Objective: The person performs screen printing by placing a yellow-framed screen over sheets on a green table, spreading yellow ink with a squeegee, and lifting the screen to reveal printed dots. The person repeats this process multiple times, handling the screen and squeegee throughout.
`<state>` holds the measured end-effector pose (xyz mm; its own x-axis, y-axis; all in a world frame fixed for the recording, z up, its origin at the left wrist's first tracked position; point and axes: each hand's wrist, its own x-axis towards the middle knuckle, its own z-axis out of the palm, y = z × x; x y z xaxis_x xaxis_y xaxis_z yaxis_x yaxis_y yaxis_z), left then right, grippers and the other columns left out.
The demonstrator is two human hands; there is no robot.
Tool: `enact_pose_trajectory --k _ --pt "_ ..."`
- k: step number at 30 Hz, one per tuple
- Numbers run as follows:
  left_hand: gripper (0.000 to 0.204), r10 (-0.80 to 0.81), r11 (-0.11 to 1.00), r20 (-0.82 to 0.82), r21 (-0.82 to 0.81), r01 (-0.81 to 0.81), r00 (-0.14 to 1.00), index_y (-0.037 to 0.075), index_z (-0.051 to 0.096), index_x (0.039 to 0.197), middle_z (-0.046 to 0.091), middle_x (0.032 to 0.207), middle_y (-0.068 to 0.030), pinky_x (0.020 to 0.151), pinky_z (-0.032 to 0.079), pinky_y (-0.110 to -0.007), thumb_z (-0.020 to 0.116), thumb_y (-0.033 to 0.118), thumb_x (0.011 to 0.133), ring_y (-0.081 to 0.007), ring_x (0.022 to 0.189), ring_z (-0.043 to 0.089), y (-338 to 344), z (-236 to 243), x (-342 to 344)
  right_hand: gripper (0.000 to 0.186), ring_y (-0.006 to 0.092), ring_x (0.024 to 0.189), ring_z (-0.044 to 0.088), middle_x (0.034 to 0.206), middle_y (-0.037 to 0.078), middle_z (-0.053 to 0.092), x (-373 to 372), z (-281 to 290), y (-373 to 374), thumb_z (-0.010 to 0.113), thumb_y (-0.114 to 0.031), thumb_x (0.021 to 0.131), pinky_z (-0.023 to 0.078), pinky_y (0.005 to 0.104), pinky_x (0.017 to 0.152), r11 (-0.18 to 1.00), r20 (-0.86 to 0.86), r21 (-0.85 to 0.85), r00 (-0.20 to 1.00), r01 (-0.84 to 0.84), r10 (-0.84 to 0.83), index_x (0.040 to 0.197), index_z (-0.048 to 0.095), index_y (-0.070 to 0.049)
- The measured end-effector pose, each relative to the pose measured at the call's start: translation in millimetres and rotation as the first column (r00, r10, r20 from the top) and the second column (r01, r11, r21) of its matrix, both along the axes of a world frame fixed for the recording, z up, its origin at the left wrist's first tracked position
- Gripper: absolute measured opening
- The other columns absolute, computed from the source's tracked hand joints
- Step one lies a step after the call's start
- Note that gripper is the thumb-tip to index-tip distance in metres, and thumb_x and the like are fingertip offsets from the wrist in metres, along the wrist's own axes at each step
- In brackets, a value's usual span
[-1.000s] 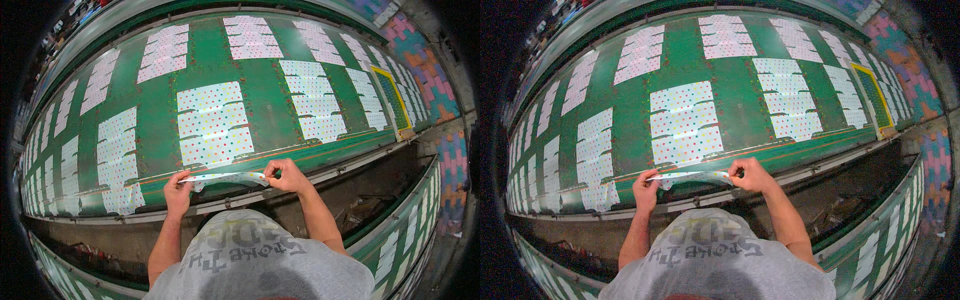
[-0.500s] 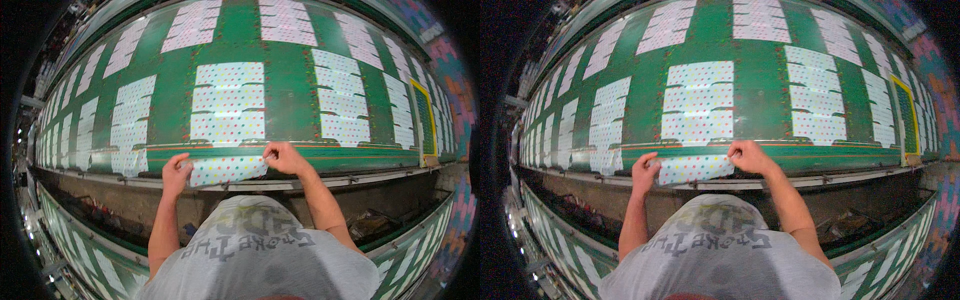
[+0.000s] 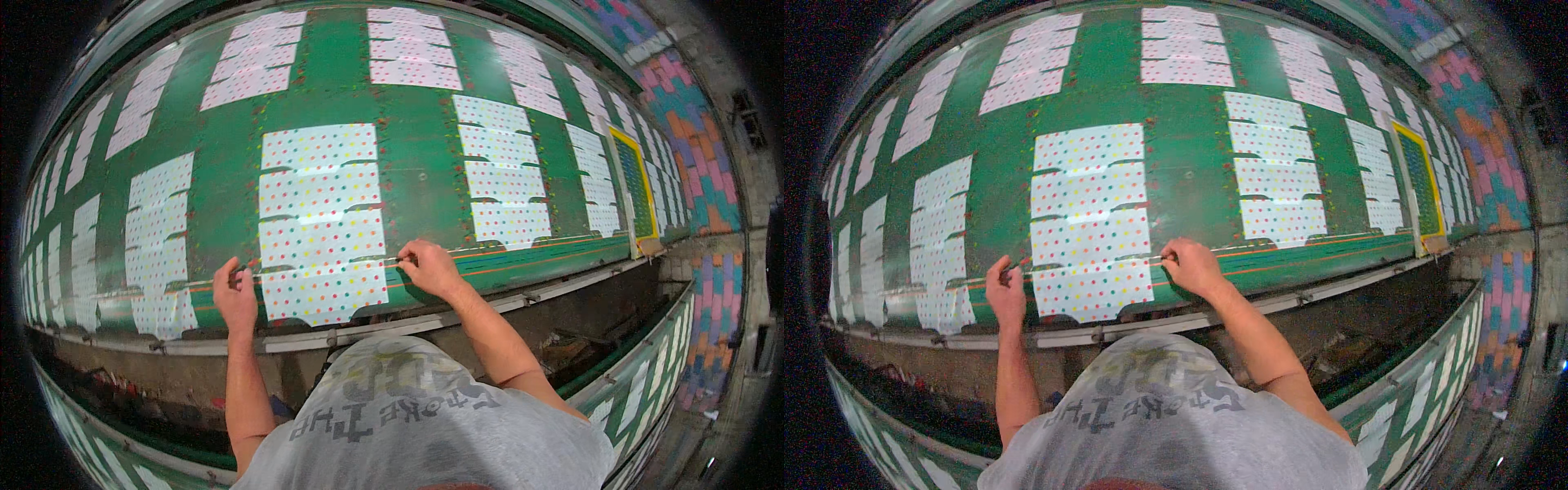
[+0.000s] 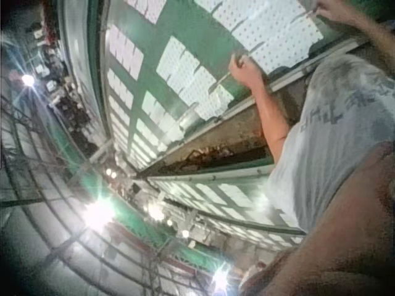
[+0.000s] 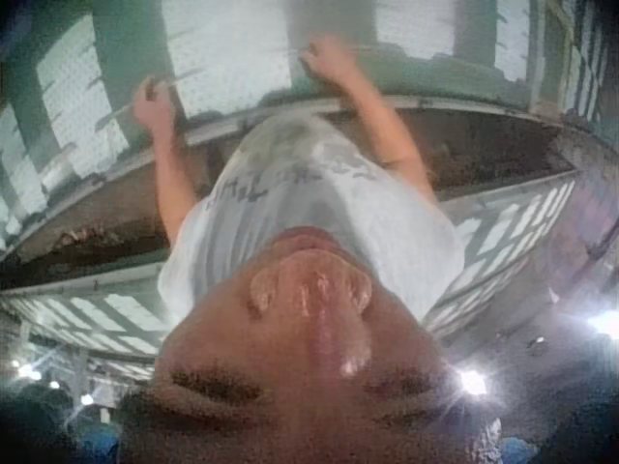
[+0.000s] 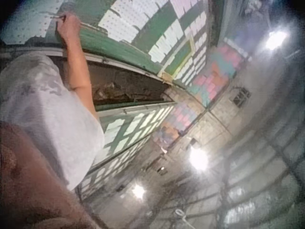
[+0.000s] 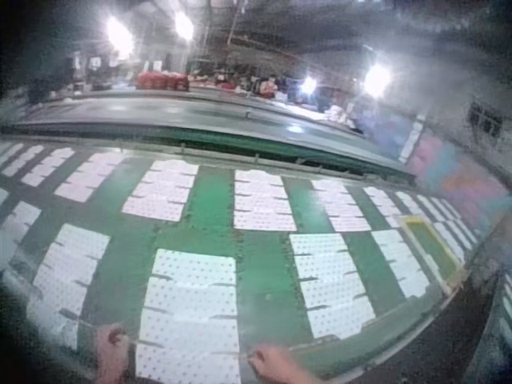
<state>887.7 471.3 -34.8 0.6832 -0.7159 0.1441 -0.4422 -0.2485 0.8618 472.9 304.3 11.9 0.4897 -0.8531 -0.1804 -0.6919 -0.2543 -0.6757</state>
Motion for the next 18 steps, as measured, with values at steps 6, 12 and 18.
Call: enact_pose_trajectory --k 6,12,18 --pt "0.027 -0.088 0.989 0.058 -0.110 0.094 0.994 0.000 0.074 0.129 0.076 0.117 -0.0104 0.088 0.059 -0.032 0.068 0.001 0.104 -0.0178 0.100 0.073 -54.9 33.9 -41.8 0.016 0.0383 0.098 0.075 0.103 0.016 0.076 -35.9 5.5 -0.5 0.078 -0.017 0.094 0.060 0.0491 0.085 0.997 -0.031 -0.076 0.999 0.020 -0.022 0.106 0.077 -0.006" --pt "0.019 -0.324 0.923 0.063 -0.196 0.330 0.944 -0.001 0.078 0.117 0.078 0.106 -0.0139 0.089 0.061 -0.035 0.070 -0.002 0.100 -0.0228 0.099 0.076 -139.5 54.3 -159.7 0.013 0.0388 0.099 0.074 0.104 0.015 0.076 -86.5 11.2 -32.9 0.073 -0.015 0.098 0.060 0.0492 0.085 0.970 0.058 -0.235 0.997 0.064 -0.052 0.107 0.078 -0.007" --pt "0.018 -0.436 0.860 0.172 -0.208 0.465 0.883 0.000 0.077 0.113 0.077 0.101 -0.0145 0.085 0.061 -0.036 0.074 -0.003 0.096 -0.0259 0.091 0.076 -223.1 36.1 -281.4 0.010 0.0372 0.094 0.075 0.105 0.012 0.076 -182.9 24.6 -95.0 0.075 -0.014 0.097 0.061 0.0463 0.082 0.955 0.102 -0.260 0.987 0.145 -0.123 0.106 0.079 -0.009"
